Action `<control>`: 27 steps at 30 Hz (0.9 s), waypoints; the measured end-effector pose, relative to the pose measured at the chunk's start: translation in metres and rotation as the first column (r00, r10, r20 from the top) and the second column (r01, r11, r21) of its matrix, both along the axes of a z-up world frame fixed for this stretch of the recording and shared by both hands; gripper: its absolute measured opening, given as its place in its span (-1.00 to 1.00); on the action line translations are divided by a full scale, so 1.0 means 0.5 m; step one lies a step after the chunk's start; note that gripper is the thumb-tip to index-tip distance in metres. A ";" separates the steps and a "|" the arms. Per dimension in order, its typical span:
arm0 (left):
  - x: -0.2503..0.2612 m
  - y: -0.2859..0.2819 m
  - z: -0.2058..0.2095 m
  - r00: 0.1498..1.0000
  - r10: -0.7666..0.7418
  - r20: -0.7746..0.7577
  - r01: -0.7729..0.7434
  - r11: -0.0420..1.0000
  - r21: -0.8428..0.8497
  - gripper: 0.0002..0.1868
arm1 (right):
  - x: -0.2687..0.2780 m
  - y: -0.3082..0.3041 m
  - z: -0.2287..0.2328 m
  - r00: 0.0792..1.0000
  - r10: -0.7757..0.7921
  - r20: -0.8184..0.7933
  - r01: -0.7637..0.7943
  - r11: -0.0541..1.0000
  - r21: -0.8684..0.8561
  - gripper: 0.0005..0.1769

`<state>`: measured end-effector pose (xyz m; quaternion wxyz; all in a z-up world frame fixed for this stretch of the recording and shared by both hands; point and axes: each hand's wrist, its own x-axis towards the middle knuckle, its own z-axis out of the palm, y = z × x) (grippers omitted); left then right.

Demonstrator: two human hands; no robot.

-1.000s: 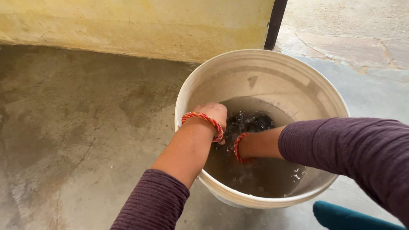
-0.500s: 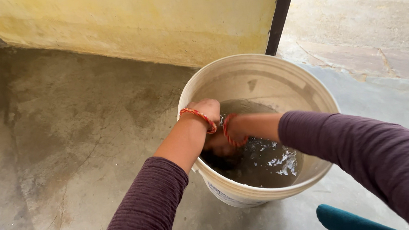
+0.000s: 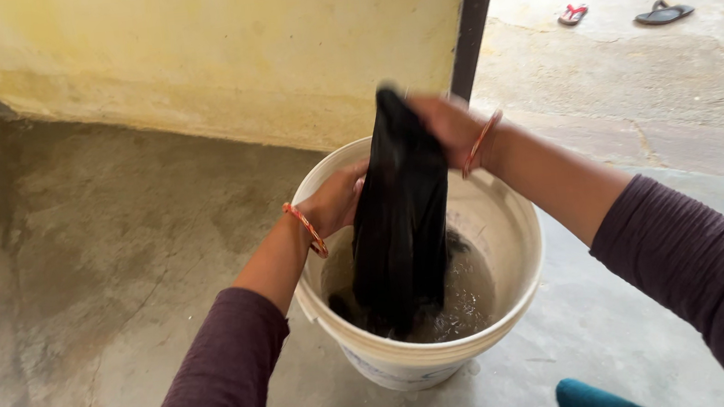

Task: The person wipes a concrete floor by hand with a black cloth, then rinses and wrings the cloth in a white bucket of water.

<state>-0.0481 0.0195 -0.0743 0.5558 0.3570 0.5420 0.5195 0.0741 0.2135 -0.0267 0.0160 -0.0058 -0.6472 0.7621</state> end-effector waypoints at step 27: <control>0.086 -0.024 0.031 -0.132 -0.195 -0.972 -0.190 0.967 -0.169 -0.62 | -0.083 -0.078 -0.219 0.688 -0.327 0.647 -0.711 -0.126 0.692 0.09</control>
